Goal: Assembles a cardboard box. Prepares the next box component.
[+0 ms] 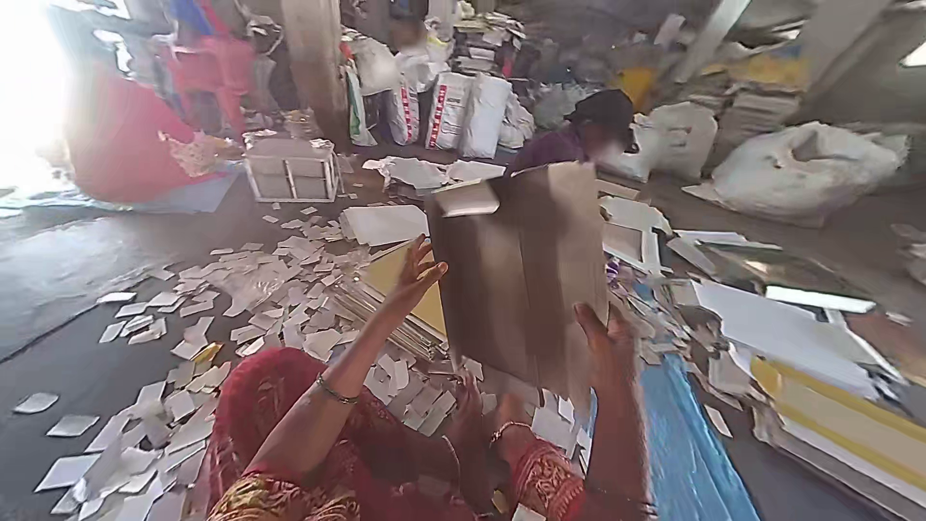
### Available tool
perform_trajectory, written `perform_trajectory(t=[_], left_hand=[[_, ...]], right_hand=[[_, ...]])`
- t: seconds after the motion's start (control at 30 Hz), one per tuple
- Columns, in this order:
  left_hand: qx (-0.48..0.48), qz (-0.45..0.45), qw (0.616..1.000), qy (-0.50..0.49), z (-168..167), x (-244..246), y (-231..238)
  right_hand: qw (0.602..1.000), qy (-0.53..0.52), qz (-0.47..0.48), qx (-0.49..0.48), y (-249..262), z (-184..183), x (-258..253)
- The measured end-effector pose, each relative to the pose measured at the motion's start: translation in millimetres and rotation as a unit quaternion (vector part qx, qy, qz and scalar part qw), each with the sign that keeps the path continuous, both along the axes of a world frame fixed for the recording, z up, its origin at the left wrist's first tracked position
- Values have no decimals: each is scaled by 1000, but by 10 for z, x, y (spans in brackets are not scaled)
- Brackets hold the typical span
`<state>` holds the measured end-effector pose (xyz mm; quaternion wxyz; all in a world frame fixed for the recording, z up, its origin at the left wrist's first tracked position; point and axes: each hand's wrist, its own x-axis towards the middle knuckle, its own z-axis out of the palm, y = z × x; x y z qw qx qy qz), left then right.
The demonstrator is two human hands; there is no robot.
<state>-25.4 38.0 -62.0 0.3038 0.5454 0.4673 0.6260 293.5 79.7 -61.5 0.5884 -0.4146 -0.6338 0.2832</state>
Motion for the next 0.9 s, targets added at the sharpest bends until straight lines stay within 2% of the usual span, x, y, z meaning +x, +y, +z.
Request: perform_trajectory(t=[0.1,0.27,0.4,0.47,0.6,0.77,0.9], left_hand=[[19,52,997,-49,-40,-133,-7],[-22,94,995,-42,-25,-258,-53],[3,120,990,-72,-4,-283,-81],[5,99,987,-130,53,-309,-120],[-28,1,962,-270,216,-287,-304],[-20,-25,954,-298,233,-247,-325],[-14,0,961,-276,230,-222,-303]], right_hand=[[999,-13,41,-26,-76,8,-78],[996,14,86,-33,-71,55,-52],[996,27,78,-39,-64,110,-35],[995,48,72,-48,-26,101,32],[991,81,104,-35,57,20,182],[998,-41,10,-46,104,29,79],[992,-105,-49,42,128,-31,56]])
